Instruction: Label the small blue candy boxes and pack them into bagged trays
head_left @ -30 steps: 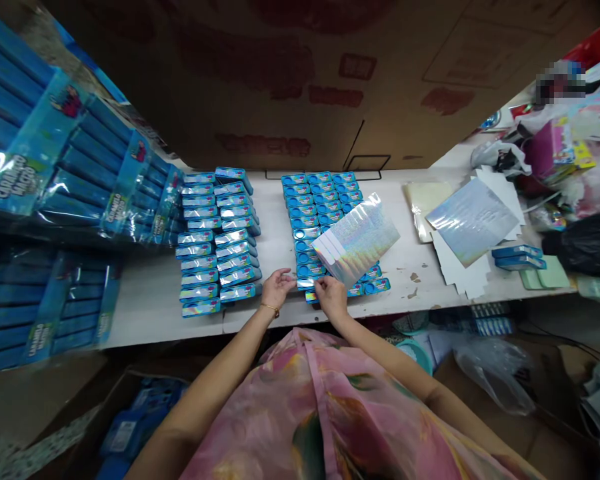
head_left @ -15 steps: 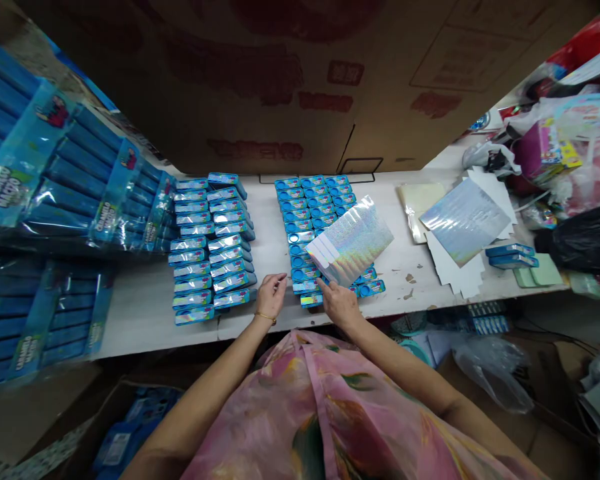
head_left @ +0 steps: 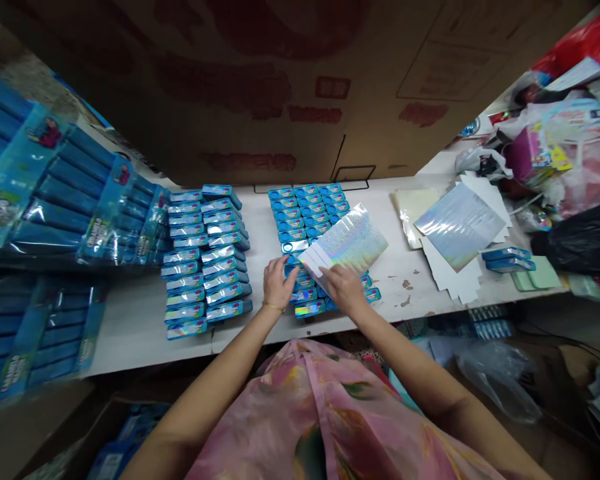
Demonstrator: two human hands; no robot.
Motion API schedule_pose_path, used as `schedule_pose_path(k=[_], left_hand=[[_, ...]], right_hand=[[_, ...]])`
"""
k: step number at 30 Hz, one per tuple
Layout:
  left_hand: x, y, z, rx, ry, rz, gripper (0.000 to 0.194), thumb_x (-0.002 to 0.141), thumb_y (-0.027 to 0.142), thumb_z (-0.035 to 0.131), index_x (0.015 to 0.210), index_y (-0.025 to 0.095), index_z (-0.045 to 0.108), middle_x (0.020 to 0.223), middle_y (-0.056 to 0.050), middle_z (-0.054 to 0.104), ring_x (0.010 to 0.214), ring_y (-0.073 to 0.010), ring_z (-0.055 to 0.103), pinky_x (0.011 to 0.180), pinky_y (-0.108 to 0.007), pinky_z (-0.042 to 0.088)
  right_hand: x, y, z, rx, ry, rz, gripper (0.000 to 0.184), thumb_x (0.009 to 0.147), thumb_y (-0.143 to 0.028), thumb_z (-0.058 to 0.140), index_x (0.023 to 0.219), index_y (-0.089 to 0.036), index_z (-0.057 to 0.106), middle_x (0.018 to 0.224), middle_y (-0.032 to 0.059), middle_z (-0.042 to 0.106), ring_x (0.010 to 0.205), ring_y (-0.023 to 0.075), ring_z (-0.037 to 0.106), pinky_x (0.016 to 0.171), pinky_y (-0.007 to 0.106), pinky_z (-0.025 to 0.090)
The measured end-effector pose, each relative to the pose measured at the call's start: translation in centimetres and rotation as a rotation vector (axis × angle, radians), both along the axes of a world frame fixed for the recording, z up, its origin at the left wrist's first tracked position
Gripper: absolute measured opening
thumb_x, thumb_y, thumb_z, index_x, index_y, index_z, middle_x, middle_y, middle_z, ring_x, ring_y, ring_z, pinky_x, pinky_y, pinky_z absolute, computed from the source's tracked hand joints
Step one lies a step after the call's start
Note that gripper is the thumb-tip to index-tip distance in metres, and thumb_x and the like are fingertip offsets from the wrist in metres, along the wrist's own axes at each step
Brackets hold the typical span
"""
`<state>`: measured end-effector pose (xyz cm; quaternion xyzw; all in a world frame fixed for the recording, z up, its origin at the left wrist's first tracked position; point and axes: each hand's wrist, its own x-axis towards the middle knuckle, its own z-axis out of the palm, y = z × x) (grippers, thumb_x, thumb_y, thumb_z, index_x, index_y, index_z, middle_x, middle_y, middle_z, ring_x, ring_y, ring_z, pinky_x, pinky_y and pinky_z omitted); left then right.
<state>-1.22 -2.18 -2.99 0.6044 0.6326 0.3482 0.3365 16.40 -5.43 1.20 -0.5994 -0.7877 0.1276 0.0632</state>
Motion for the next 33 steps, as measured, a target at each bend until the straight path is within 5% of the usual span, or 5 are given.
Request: schedule_pose_path(k=[8, 13, 18, 24, 33], left_hand=[[4.9, 6.3, -1.5, -0.282, -0.278, -0.048, 0.009, 0.062, 0.024, 0.060, 0.065, 0.015, 0.063, 0.057, -0.001, 0.058, 0.060, -0.0171, 0.054, 0.062, -0.029, 0.043], [5.1, 5.7, -2.1, -0.270, -0.302, 0.002, 0.015, 0.065, 0.028, 0.057, 0.068, 0.015, 0.064, 0.057, 0.001, 0.058, 0.056, -0.0145, 0.052, 0.055, -0.025, 0.041], [5.0, 6.2, -1.6, -0.252, -0.272, 0.044, 0.011, 0.062, 0.025, 0.059, 0.066, 0.015, 0.064, 0.057, 0.000, 0.058, 0.060, -0.0160, 0.053, 0.061, -0.027, 0.041], [3.8, 5.8, 0.4, -0.133, -0.267, 0.091, 0.018, 0.064, 0.024, 0.060, 0.080, 0.017, 0.065, 0.088, -0.006, 0.062, 0.091, -0.0208, 0.053, 0.082, -0.031, 0.040], [-1.2, -1.5, 2.9, -0.464, -0.840, 0.069, 0.047, 0.063, 0.044, 0.062, 0.098, 0.013, 0.057, 0.082, -0.006, 0.062, 0.073, -0.0133, 0.057, 0.068, -0.027, 0.045]], right_hand=[[2.0, 9.2, -0.1, 0.085, -0.202, 0.149, 0.033, 0.087, -0.023, 0.038, 0.119, -0.024, 0.049, 0.116, 0.0087, 0.048, 0.089, 0.0206, 0.044, 0.072, 0.031, 0.032], [2.8, 8.7, -1.4, 0.095, -0.258, 0.271, 0.030, 0.089, -0.020, 0.031, 0.111, -0.019, 0.052, 0.113, 0.0087, 0.051, 0.087, 0.0199, 0.043, 0.071, 0.032, 0.030], [2.8, 6.4, 2.7, 0.088, -0.180, 0.195, 0.024, 0.087, -0.021, 0.036, 0.085, -0.015, 0.060, 0.103, 0.0094, 0.054, 0.085, 0.0179, 0.046, 0.073, 0.030, 0.031], [1.3, 3.1, 7.7, -0.058, 0.286, -0.039, 0.016, 0.081, -0.025, 0.044, 0.077, -0.017, 0.059, 0.080, 0.0024, 0.057, 0.069, 0.0118, 0.052, 0.062, 0.022, 0.037], [-3.1, 0.6, 2.0, -0.599, 1.199, -0.587, 0.024, 0.063, -0.040, 0.060, 0.063, -0.015, 0.056, 0.039, -0.0057, 0.048, 0.033, 0.0070, 0.040, 0.034, 0.018, 0.028]])
